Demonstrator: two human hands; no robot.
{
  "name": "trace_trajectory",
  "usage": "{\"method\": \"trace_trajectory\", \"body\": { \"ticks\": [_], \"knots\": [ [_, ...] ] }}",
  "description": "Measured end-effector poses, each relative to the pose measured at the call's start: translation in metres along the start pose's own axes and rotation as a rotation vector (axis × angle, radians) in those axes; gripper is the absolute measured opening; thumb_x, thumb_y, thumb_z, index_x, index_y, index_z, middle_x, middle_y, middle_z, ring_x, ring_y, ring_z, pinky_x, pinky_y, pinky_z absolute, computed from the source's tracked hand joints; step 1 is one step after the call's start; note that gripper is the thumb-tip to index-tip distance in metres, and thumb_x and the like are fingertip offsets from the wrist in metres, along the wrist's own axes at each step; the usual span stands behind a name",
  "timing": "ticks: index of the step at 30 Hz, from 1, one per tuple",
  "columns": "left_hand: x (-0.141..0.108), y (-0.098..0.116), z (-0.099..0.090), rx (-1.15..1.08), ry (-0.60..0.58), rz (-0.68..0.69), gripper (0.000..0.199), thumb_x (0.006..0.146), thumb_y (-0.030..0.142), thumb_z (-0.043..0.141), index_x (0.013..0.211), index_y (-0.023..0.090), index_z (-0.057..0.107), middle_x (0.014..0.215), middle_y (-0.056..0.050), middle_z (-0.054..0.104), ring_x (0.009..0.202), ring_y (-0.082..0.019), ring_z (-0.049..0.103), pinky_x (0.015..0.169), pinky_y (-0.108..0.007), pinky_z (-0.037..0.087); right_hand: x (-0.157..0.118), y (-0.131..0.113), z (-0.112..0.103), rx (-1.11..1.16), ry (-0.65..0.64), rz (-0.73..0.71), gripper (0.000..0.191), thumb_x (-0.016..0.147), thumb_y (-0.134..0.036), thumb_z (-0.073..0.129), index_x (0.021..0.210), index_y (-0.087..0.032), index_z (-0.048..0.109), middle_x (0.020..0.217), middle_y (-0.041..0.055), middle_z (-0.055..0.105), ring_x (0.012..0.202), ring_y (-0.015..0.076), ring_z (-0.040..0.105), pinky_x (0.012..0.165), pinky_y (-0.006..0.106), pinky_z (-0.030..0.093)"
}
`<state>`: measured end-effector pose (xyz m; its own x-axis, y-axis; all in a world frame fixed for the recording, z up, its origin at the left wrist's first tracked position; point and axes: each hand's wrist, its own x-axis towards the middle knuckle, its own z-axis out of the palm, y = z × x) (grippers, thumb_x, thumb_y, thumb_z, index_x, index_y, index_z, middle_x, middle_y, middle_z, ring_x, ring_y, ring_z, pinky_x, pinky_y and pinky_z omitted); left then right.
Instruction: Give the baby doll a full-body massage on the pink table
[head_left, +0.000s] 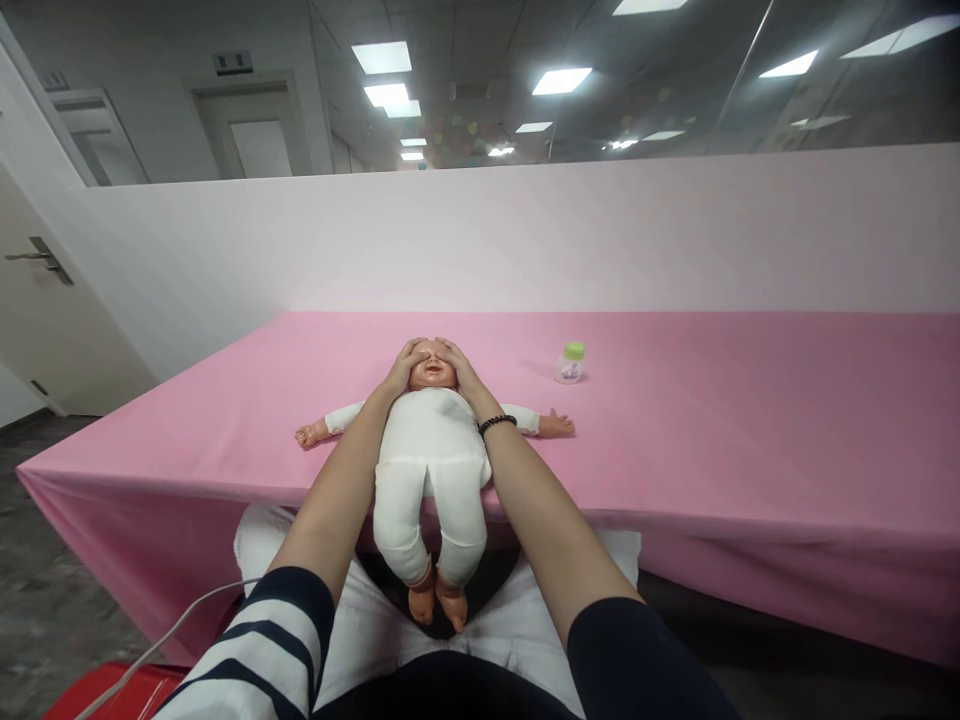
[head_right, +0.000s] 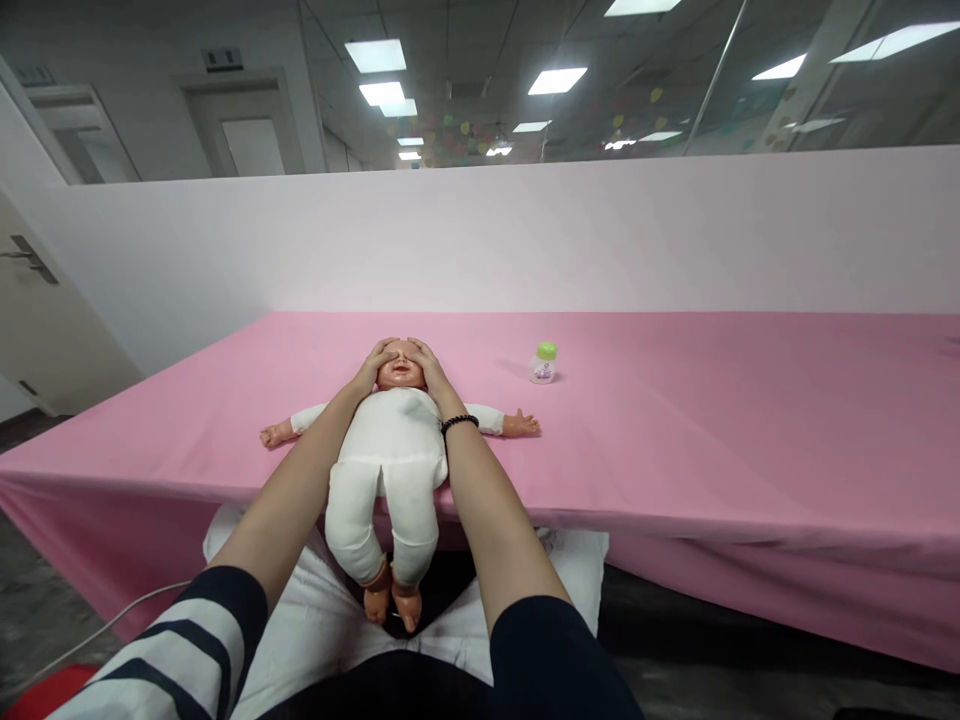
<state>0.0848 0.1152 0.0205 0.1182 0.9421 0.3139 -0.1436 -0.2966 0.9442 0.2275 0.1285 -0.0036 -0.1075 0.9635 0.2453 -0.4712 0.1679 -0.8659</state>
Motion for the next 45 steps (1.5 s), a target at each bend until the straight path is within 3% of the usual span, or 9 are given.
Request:
{"method": "trace_trajectory", "body": {
  "ticks": [8, 18, 29, 33, 39, 45],
  "knots": [
    [-0.001, 0.001, 0.0, 0.003, 0.01, -0.008, 0.047, 0.068, 0.031, 0.068, 0.112, 0.02, 0.059, 0.114, -0.007, 0.066, 0.115, -0.028, 0.059, 0.1, -0.038, 0.048, 0.0, 0.0, 0.0, -0.033, 0.004, -0.006, 0.051, 0.066, -0.036, 0.074, 0.116, -0.029, 0.064, 0.118, 0.0011, 0.068, 0.11, 0.0239, 0.064, 0.104, 0.042, 0.051],
    [0.003, 0.0, 0.005, -0.014, 0.045, -0.015, 0.035, 0.076, 0.039, 0.06, 0.107, 0.022, 0.058, 0.114, -0.006, 0.065, 0.118, -0.027, 0.058, 0.101, -0.037, 0.047, 0.005, 0.002, 0.002, 0.077, 0.013, 0.024, 0.044, 0.069, -0.034, 0.068, 0.112, -0.026, 0.064, 0.109, 0.0026, 0.071, 0.114, 0.0274, 0.063, 0.108, 0.045, 0.049],
    [-0.002, 0.001, -0.001, 0.002, -0.011, -0.012, 0.052, 0.066, 0.034, 0.068, 0.115, 0.02, 0.058, 0.117, -0.008, 0.065, 0.114, -0.028, 0.06, 0.099, -0.037, 0.048, -0.004, -0.002, 0.0, -0.063, 0.002, -0.013, 0.052, 0.068, -0.037, 0.073, 0.119, -0.029, 0.063, 0.118, 0.0009, 0.068, 0.111, 0.0235, 0.064, 0.105, 0.042, 0.05],
    [0.0, 0.0, 0.0, 0.01, 0.003, -0.011, 0.048, 0.069, 0.032, 0.066, 0.114, 0.021, 0.057, 0.117, -0.007, 0.065, 0.116, -0.027, 0.059, 0.1, -0.037, 0.049, 0.001, 0.0, 0.0, -0.077, 0.006, -0.039, 0.051, 0.067, -0.038, 0.073, 0.116, -0.029, 0.064, 0.124, 0.0006, 0.066, 0.116, 0.0232, 0.061, 0.108, 0.039, 0.048],
    [0.002, 0.003, 0.004, 0.016, 0.046, -0.014, 0.031, 0.079, 0.03, 0.057, 0.109, 0.021, 0.058, 0.118, -0.007, 0.065, 0.119, -0.025, 0.057, 0.101, -0.035, 0.048, 0.009, 0.003, 0.0, 0.008, 0.018, -0.018, 0.044, 0.066, -0.035, 0.067, 0.109, -0.027, 0.064, 0.115, 0.0013, 0.069, 0.117, 0.0249, 0.061, 0.11, 0.04, 0.046],
    [-0.001, 0.003, 0.004, 0.007, 0.031, -0.016, 0.037, 0.074, 0.032, 0.062, 0.11, 0.021, 0.058, 0.115, -0.007, 0.066, 0.116, -0.026, 0.058, 0.1, -0.036, 0.048, 0.003, 0.002, 0.0, 0.018, 0.004, 0.003, 0.049, 0.068, -0.038, 0.069, 0.115, -0.027, 0.063, 0.116, 0.0022, 0.069, 0.116, 0.0262, 0.062, 0.108, 0.043, 0.049]
  ]
}}
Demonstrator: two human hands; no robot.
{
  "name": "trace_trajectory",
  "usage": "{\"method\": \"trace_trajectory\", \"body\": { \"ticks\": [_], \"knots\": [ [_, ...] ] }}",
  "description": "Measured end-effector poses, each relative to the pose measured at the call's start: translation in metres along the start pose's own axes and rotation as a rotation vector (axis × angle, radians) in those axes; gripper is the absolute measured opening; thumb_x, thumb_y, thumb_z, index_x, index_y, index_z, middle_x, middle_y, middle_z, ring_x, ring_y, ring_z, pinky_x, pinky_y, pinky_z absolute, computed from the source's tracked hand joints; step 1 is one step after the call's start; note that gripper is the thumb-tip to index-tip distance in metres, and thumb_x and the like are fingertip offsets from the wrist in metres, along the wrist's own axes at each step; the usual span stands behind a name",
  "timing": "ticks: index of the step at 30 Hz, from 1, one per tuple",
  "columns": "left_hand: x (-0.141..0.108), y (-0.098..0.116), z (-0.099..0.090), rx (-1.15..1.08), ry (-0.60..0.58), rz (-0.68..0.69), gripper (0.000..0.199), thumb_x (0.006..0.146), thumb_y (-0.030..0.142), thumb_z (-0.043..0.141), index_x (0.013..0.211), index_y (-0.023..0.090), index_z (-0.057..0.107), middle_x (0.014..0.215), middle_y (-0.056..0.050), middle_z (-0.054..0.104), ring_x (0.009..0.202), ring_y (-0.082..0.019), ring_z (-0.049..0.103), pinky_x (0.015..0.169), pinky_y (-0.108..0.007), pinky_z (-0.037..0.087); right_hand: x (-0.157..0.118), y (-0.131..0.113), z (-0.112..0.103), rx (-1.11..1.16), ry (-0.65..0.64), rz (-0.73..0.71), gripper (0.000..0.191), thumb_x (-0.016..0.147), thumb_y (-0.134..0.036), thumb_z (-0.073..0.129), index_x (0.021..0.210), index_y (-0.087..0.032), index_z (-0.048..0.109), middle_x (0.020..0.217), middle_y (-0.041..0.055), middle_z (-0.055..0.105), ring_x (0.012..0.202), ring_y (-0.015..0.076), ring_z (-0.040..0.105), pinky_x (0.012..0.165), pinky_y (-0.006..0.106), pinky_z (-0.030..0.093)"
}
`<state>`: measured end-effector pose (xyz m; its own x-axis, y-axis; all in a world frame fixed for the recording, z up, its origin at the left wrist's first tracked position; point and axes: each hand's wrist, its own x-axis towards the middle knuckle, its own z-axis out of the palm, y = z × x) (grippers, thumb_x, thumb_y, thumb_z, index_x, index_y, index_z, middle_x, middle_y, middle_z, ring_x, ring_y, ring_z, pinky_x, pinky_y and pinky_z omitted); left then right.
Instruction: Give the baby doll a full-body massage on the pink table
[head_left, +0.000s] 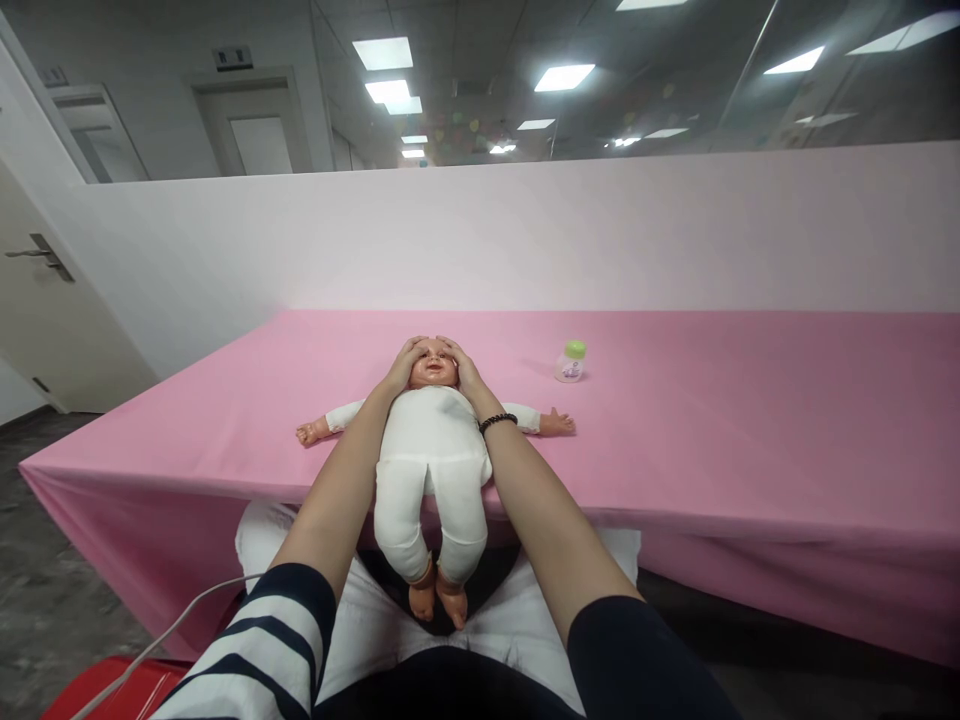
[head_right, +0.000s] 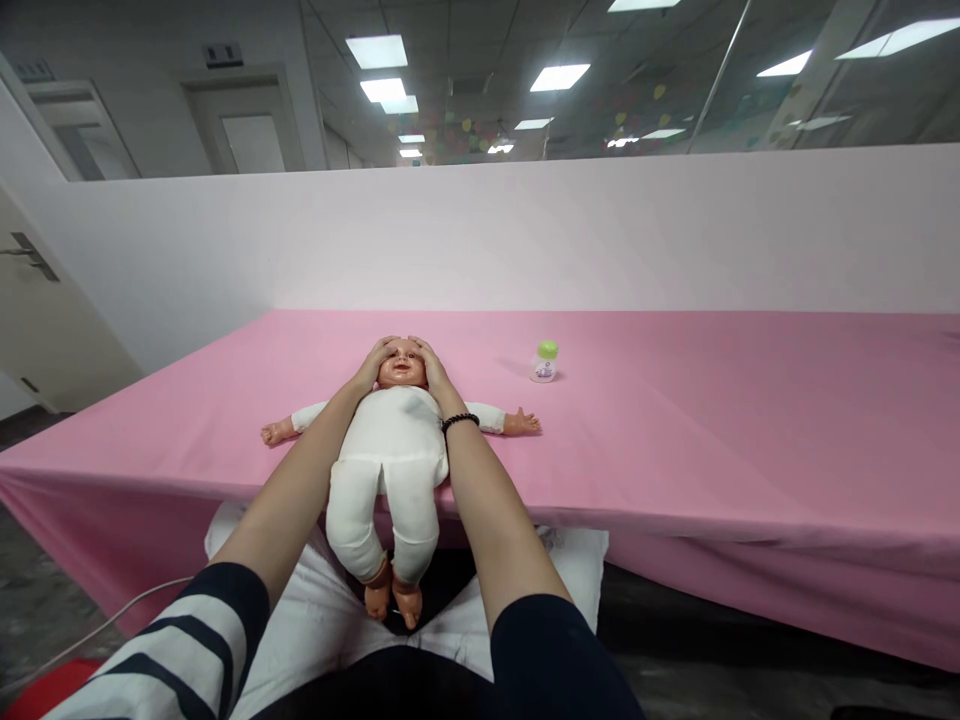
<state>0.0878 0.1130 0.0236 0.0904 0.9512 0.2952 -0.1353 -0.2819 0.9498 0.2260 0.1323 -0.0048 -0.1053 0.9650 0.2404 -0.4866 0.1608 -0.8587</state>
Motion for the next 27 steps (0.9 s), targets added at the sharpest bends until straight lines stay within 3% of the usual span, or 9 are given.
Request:
{"method": "trace_trajectory", "body": {
  "ticks": [5, 12, 21, 27],
  "knots": [
    [-0.002, 0.001, -0.002, -0.012, -0.028, -0.008, 0.049, 0.066, 0.031, 0.068, 0.113, 0.02, 0.057, 0.113, -0.007, 0.066, 0.112, -0.027, 0.061, 0.097, -0.037, 0.05, -0.006, -0.003, 0.0, -0.044, -0.014, 0.0, 0.053, 0.068, -0.037, 0.072, 0.12, -0.028, 0.063, 0.121, 0.0023, 0.068, 0.114, 0.0256, 0.063, 0.106, 0.044, 0.05],
    [-0.006, 0.006, -0.001, -0.011, -0.024, -0.028, 0.05, 0.066, 0.03, 0.069, 0.114, 0.019, 0.057, 0.111, -0.006, 0.066, 0.11, -0.026, 0.061, 0.096, -0.036, 0.05, -0.008, -0.005, 0.0, -0.103, 0.001, -0.042, 0.052, 0.068, -0.037, 0.073, 0.118, -0.029, 0.065, 0.125, 0.0006, 0.067, 0.117, 0.0235, 0.062, 0.107, 0.039, 0.049],
    [-0.004, 0.008, 0.005, -0.032, 0.02, -0.024, 0.031, 0.078, 0.031, 0.059, 0.108, 0.02, 0.057, 0.113, -0.007, 0.066, 0.114, -0.025, 0.06, 0.098, -0.033, 0.049, 0.001, -0.002, 0.002, 0.029, 0.019, -0.01, 0.038, 0.069, -0.032, 0.071, 0.106, -0.026, 0.066, 0.109, -0.0005, 0.071, 0.114, 0.0227, 0.063, 0.111, 0.038, 0.046],
    [-0.005, 0.007, 0.003, -0.035, 0.0, -0.024, 0.037, 0.075, 0.031, 0.062, 0.11, 0.02, 0.058, 0.111, -0.006, 0.067, 0.109, -0.025, 0.061, 0.096, -0.034, 0.05, -0.001, -0.002, 0.001, 0.056, 0.014, 0.004, 0.043, 0.068, -0.032, 0.071, 0.11, -0.026, 0.066, 0.108, 0.0004, 0.07, 0.11, 0.0236, 0.064, 0.108, 0.041, 0.048]
  ]
}}
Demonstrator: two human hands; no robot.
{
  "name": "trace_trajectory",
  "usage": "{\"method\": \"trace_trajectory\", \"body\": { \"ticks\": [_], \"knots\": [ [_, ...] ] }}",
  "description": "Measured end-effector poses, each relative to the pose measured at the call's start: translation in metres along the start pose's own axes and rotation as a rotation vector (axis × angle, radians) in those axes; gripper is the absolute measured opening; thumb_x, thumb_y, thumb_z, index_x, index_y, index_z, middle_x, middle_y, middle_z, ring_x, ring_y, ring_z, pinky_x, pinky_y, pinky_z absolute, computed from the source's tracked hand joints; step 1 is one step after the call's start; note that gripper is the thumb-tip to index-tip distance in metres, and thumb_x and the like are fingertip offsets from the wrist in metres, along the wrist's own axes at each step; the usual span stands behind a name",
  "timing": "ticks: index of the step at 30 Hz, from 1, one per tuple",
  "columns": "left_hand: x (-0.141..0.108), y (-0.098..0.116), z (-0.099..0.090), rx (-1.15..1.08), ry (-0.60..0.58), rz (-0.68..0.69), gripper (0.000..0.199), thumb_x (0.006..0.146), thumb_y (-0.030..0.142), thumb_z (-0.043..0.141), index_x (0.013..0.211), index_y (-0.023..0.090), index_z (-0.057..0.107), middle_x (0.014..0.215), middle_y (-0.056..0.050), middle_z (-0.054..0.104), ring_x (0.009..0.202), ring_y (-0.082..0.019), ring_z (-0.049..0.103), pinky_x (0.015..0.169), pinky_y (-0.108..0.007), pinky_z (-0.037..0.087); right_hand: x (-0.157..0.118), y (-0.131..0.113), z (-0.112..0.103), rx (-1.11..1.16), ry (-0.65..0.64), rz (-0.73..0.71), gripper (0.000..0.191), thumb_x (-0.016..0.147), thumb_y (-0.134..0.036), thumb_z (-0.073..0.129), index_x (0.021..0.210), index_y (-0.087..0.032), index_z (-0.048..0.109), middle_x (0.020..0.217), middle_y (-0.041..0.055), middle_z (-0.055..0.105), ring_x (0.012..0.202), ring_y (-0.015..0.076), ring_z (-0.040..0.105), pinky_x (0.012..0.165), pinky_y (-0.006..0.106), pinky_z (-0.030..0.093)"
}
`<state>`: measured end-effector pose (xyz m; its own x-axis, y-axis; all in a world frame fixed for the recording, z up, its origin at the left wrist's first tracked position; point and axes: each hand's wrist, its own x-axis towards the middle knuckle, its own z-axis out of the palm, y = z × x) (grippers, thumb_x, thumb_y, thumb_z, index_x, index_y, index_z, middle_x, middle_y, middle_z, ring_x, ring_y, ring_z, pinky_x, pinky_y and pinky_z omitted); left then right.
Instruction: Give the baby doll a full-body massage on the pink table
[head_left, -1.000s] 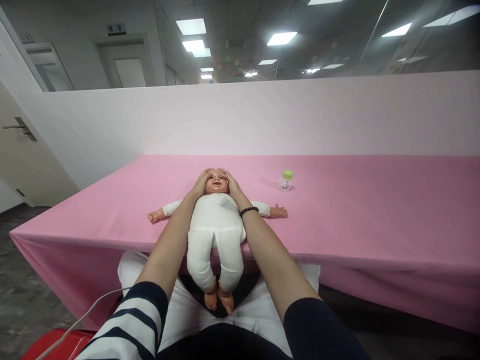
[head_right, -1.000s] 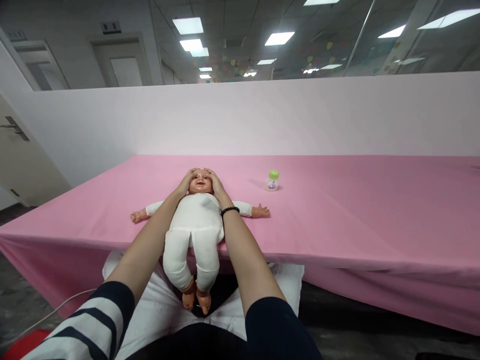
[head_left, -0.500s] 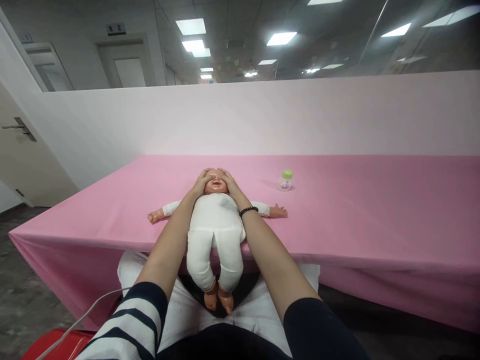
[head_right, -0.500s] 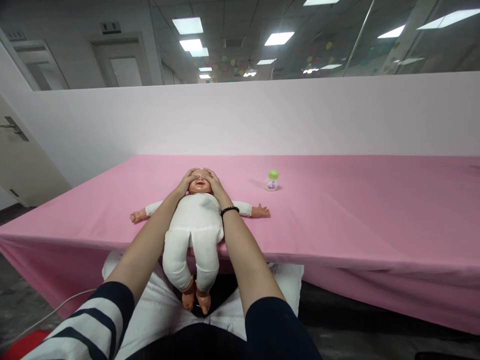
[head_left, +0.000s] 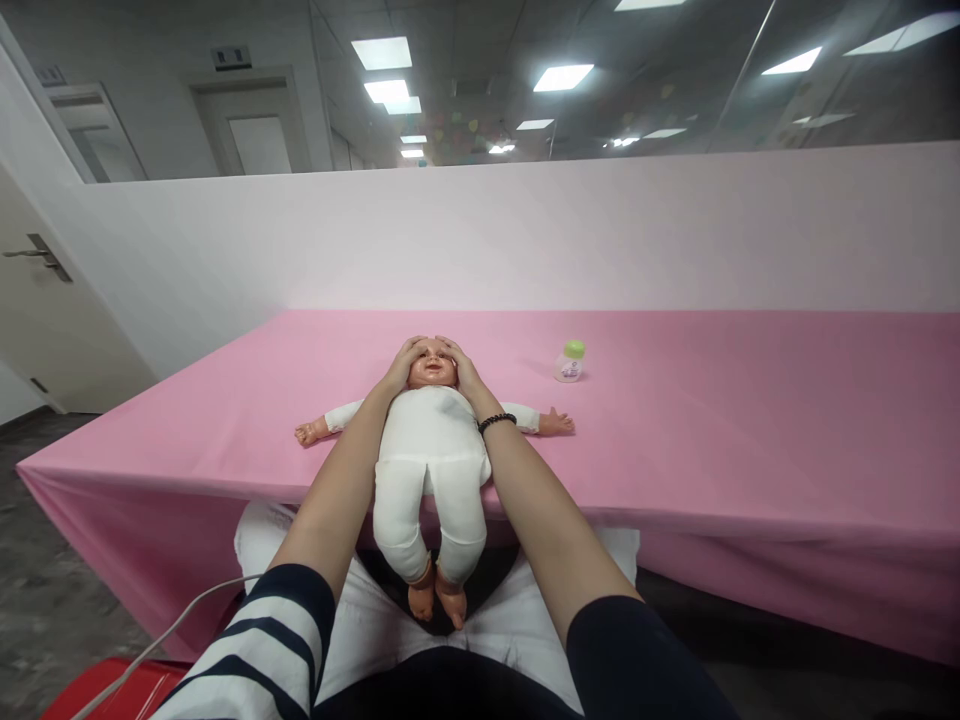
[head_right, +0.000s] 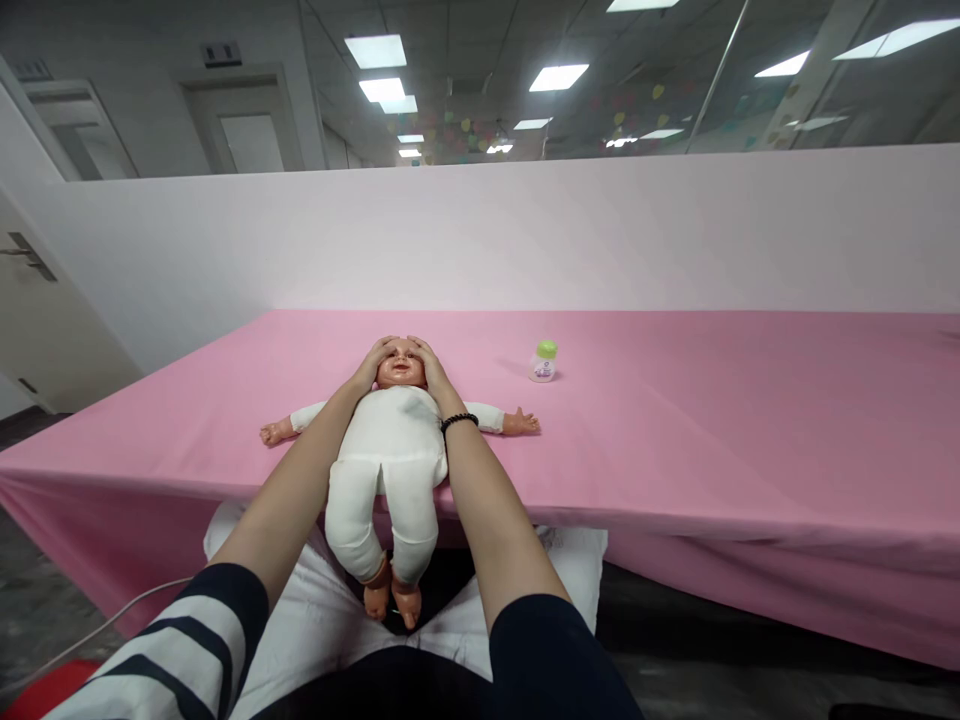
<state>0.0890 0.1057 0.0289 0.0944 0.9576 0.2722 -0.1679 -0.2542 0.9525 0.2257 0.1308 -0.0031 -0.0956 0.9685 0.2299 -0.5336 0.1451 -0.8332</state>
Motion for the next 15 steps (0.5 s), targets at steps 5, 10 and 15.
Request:
{"method": "trace_trajectory", "body": {
  "ticks": [5, 10, 15],
  "knots": [
    [0.001, -0.003, -0.003, 0.011, -0.023, 0.002, 0.05, 0.067, 0.029, 0.067, 0.115, 0.019, 0.058, 0.111, -0.007, 0.067, 0.107, -0.026, 0.063, 0.095, -0.036, 0.051, -0.004, 0.0, -0.002, -0.078, -0.018, -0.013, 0.049, 0.067, -0.033, 0.072, 0.115, -0.028, 0.065, 0.114, 0.0004, 0.069, 0.112, 0.0243, 0.063, 0.107, 0.044, 0.049],
    [0.005, -0.008, -0.007, 0.035, -0.03, 0.018, 0.051, 0.068, 0.031, 0.068, 0.116, 0.019, 0.058, 0.115, -0.008, 0.066, 0.112, -0.027, 0.061, 0.098, -0.036, 0.049, -0.005, -0.001, -0.004, -0.149, -0.019, -0.052, 0.051, 0.068, -0.034, 0.071, 0.118, -0.029, 0.065, 0.12, 0.0004, 0.068, 0.113, 0.024, 0.063, 0.108, 0.043, 0.049],
    [0.008, -0.012, -0.007, 0.046, -0.027, 0.035, 0.048, 0.071, 0.032, 0.067, 0.116, 0.02, 0.058, 0.118, -0.007, 0.066, 0.114, -0.026, 0.061, 0.1, -0.036, 0.049, -0.002, 0.001, -0.005, -0.184, -0.021, -0.066, 0.05, 0.071, -0.038, 0.071, 0.12, -0.03, 0.064, 0.127, -0.0001, 0.066, 0.116, 0.0228, 0.062, 0.108, 0.04, 0.048]
  ]
}}
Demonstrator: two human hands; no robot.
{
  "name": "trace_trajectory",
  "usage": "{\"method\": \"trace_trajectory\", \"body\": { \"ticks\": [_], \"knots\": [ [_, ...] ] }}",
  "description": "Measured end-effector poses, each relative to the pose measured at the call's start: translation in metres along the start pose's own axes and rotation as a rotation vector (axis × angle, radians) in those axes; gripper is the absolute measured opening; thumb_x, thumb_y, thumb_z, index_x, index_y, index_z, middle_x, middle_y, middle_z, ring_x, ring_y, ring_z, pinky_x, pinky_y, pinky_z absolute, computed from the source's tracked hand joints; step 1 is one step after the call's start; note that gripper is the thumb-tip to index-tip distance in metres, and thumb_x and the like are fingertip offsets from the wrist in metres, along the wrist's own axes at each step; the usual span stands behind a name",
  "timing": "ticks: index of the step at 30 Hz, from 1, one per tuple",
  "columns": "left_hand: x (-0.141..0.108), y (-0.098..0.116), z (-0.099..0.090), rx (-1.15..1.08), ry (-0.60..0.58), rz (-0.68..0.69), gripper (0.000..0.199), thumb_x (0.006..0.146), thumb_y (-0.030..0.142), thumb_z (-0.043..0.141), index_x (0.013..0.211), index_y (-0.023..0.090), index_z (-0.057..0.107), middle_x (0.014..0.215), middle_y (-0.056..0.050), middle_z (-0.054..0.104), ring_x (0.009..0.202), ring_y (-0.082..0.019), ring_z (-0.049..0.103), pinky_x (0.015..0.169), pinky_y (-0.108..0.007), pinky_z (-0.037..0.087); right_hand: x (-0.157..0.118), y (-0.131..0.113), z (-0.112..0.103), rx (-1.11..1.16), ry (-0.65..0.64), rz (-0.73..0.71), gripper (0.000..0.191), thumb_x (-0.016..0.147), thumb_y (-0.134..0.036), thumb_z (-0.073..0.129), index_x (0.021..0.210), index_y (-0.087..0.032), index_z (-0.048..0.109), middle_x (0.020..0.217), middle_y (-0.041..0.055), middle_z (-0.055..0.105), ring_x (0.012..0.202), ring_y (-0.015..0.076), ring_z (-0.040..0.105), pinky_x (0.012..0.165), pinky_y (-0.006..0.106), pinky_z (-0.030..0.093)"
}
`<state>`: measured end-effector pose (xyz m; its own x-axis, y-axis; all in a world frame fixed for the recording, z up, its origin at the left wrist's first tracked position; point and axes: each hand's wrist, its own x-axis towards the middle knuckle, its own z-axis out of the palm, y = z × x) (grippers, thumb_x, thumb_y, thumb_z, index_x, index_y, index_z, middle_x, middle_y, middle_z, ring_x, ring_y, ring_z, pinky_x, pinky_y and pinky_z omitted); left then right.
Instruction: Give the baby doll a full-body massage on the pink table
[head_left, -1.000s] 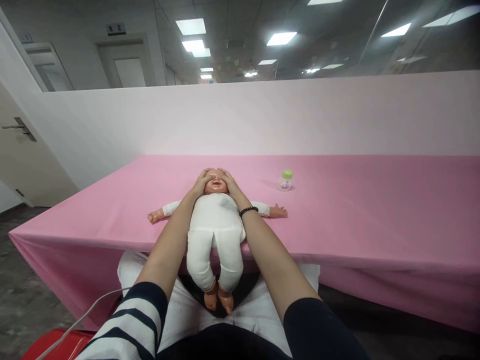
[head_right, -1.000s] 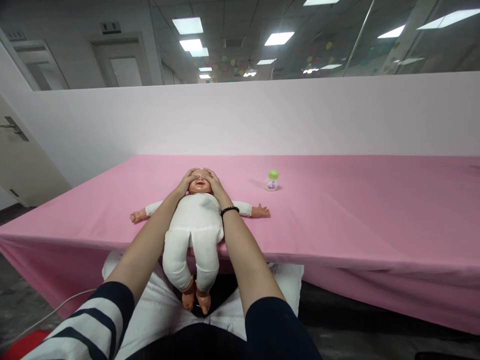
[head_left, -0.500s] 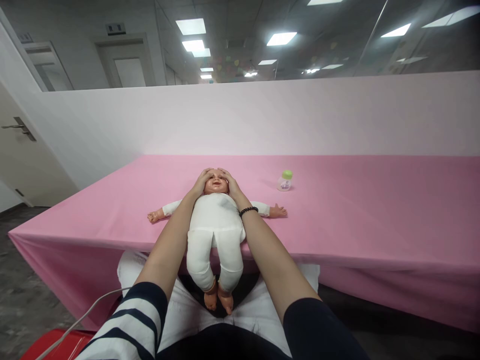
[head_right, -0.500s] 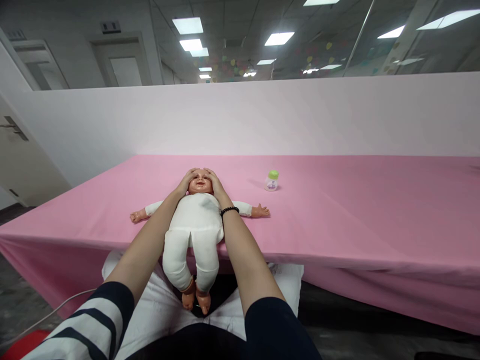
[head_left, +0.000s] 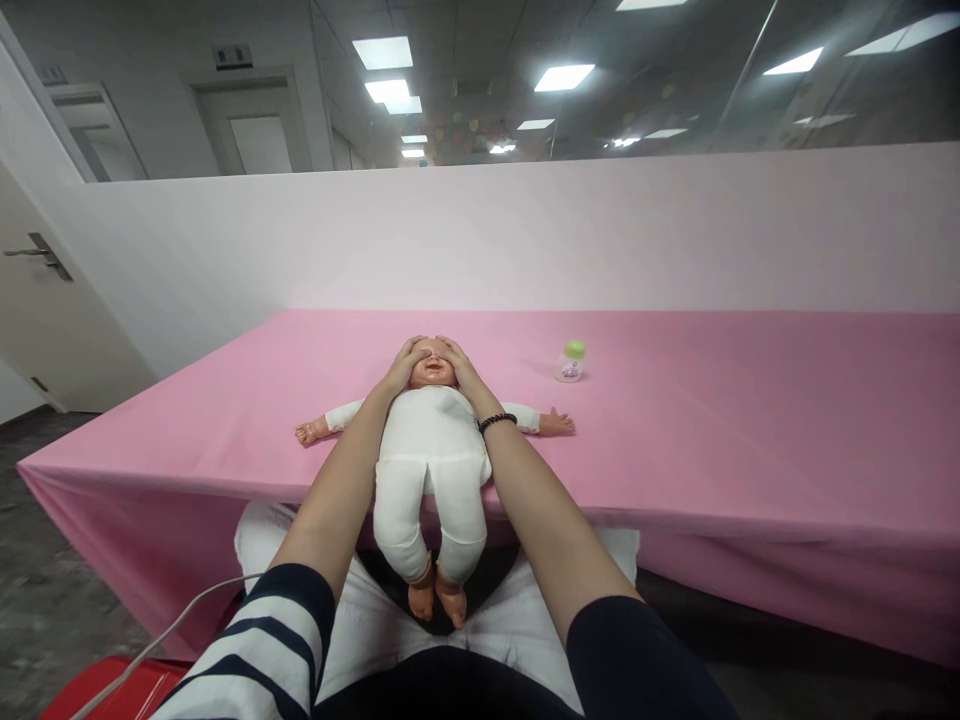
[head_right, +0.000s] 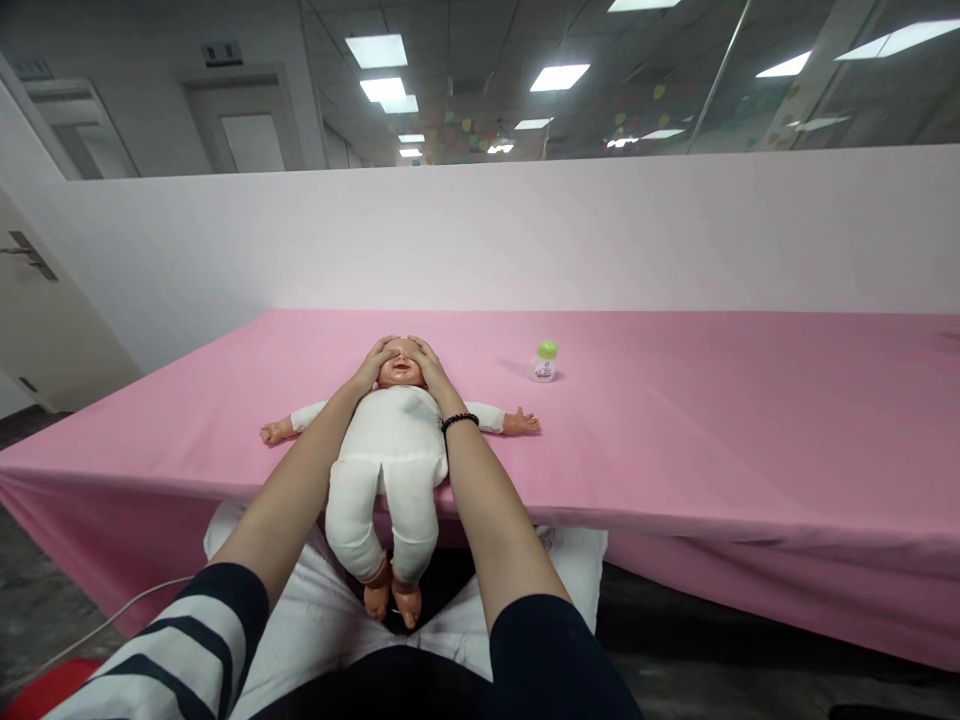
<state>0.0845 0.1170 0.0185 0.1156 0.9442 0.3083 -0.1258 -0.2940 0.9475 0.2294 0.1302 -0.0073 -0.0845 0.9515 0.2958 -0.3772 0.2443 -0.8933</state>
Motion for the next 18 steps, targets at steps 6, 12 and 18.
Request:
{"method": "trace_trajectory", "body": {
  "ticks": [6, 12, 18],
  "knots": [
    [0.003, 0.002, 0.003, 0.008, 0.04, 0.009, 0.032, 0.081, 0.031, 0.057, 0.111, 0.019, 0.059, 0.121, -0.008, 0.065, 0.122, -0.025, 0.057, 0.104, -0.034, 0.047, 0.012, 0.006, -0.001, 0.042, 0.024, 0.002, 0.04, 0.071, -0.039, 0.068, 0.109, -0.028, 0.066, 0.122, 0.0004, 0.068, 0.121, 0.0228, 0.06, 0.112, 0.039, 0.044],
    [0.003, 0.004, 0.004, 0.011, 0.059, 0.005, 0.029, 0.082, 0.031, 0.056, 0.108, 0.02, 0.06, 0.122, -0.008, 0.065, 0.123, -0.025, 0.056, 0.106, -0.034, 0.044, 0.014, 0.007, -0.001, 0.065, 0.022, 0.009, 0.04, 0.069, -0.038, 0.068, 0.108, -0.028, 0.066, 0.117, -0.0005, 0.069, 0.118, 0.0227, 0.061, 0.112, 0.039, 0.045],
    [0.0, 0.006, 0.006, -0.003, 0.061, -0.003, 0.028, 0.083, 0.03, 0.055, 0.109, 0.02, 0.059, 0.119, -0.008, 0.065, 0.12, -0.024, 0.057, 0.104, -0.033, 0.045, 0.012, 0.005, 0.001, 0.088, 0.026, 0.015, 0.037, 0.07, -0.036, 0.068, 0.106, -0.029, 0.067, 0.114, -0.0016, 0.07, 0.116, 0.0221, 0.062, 0.111, 0.039, 0.046]
  ]
}}
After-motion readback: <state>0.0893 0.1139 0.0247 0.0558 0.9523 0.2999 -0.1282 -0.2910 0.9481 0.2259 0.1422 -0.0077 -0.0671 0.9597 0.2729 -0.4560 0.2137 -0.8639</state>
